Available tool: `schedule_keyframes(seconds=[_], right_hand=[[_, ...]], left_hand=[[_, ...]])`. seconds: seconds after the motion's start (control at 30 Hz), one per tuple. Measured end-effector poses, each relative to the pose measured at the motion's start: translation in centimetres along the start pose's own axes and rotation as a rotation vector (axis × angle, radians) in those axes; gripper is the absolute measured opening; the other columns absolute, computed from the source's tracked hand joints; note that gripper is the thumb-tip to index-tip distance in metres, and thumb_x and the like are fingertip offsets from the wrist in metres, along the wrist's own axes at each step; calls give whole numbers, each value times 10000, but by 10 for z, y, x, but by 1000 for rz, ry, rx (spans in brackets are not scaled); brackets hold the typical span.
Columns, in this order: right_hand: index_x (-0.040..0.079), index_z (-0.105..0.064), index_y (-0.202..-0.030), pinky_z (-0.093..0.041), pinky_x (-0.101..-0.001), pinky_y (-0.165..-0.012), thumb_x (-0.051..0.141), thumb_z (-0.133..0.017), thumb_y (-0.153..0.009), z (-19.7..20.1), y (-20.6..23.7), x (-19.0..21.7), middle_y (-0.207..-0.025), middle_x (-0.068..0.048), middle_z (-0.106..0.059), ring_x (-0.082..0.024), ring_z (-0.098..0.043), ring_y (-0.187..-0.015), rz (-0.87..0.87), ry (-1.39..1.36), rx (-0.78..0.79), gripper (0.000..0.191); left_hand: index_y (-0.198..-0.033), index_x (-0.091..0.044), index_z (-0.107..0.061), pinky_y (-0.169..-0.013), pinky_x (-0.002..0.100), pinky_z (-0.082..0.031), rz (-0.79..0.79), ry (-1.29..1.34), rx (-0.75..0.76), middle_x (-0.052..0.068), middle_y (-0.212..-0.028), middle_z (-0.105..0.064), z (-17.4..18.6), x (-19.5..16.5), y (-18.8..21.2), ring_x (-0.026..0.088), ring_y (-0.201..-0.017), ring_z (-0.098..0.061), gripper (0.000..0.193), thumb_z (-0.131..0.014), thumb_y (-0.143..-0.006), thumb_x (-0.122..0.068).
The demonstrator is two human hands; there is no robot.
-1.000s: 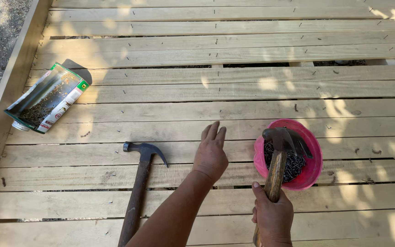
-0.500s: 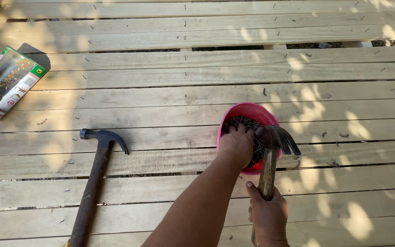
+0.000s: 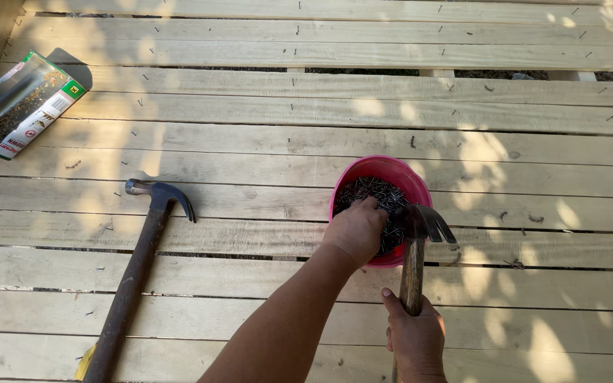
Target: The person repeatedly picks nails from a pink bucket and hammers them into a wooden pallet using a claw hammer. The task continues across multiple planks with the hammer and bucket remaining in view.
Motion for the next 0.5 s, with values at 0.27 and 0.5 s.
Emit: schedule_keyframes(seconds=[0.27, 0.5], right_hand=[[53, -521, -780, -437, -363, -408, 323, -790, -904, 8, -8, -17, -570, -57, -462, -158, -467, -426, -48, -65, 11, 401], [30, -552, -789, -432, -372, -394, 311, -783, -907, 12, -17, -18, -557, -82, -491, -164, -480, -407, -2, 20, 28, 383]], left_hand=[[-1003, -115, -713, -824, 465, -578, 107, 190, -27, 144, -987, -724, 15, 4, 6, 342, -939, -709, 165, -610, -892, -49], [-1037, -154, -760, -845, 449, -587, 226, 288, -41, 143, -953, -763, 17, -1, 6, 341, -884, -729, 189, -608, -931, -118]])
Point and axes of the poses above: each hand's wrist, its own y-axis away from the middle knuckle, its own z-axis out of the back of the hand, x = y × z, the point moved 2 cm from there along -y, towards the middle knuckle
